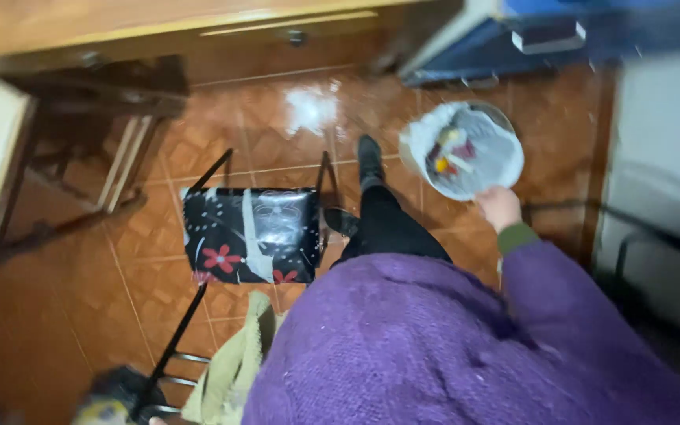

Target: Repairing and detailing a dental mold using hand tools and a micromotor drill.

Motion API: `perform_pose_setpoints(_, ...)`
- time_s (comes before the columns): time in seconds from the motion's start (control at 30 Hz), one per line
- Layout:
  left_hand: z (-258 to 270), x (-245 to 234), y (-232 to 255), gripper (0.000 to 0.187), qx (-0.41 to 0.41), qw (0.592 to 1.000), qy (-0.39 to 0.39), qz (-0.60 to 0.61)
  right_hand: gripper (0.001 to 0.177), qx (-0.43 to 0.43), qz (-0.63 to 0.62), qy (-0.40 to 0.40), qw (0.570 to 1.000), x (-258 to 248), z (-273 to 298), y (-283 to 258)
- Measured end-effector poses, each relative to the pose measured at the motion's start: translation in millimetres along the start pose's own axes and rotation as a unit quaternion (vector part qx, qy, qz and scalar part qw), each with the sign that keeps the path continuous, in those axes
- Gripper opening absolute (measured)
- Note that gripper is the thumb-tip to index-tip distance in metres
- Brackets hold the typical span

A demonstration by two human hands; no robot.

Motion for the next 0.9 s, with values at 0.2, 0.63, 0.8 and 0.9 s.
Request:
perform_pose_setpoints(0.2, 51.8, 10.6, -45.4, 0.049, -0.346, 0.920, 0.013, 0.183, 0.042, -0.145, 0.097, 0.050, 0.983, -25.3, 12.8, -134.8)
perform_pose_setpoints(0.63, 55.8, 82.4, -28.3, 0.050, -0.315, 0.945, -0.031, -0.086, 0.019, -0.382, 0.016, -0.178, 0.907, -18.7, 18.2, -448.1)
perform_pose_setpoints(0.8, 47.1, 82.0, 38.7, 0.059, -0.354, 0.929, -0.100, 0.024, 0.028, -0.506, 0.030, -0.196, 0.839, 19.6, 26.5, -542.9)
perform_pose_setpoints(0.9, 45.2, 83.4, 65.1, 0.058, -0.409, 0.892, -0.169, 0.094, 0.042, -0.532, 0.031, -0.205, 0.821, 39.6, 23.0, -575.4)
Point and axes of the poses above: each hand's wrist, its own z-axis away from the middle knuckle, its own x-axis out of the palm, y = z × x, the point moved 3 cm from there along -z, towards the middle knuckle, and after that the axes turned 14 degrees about -z, right-handed, at the moved point
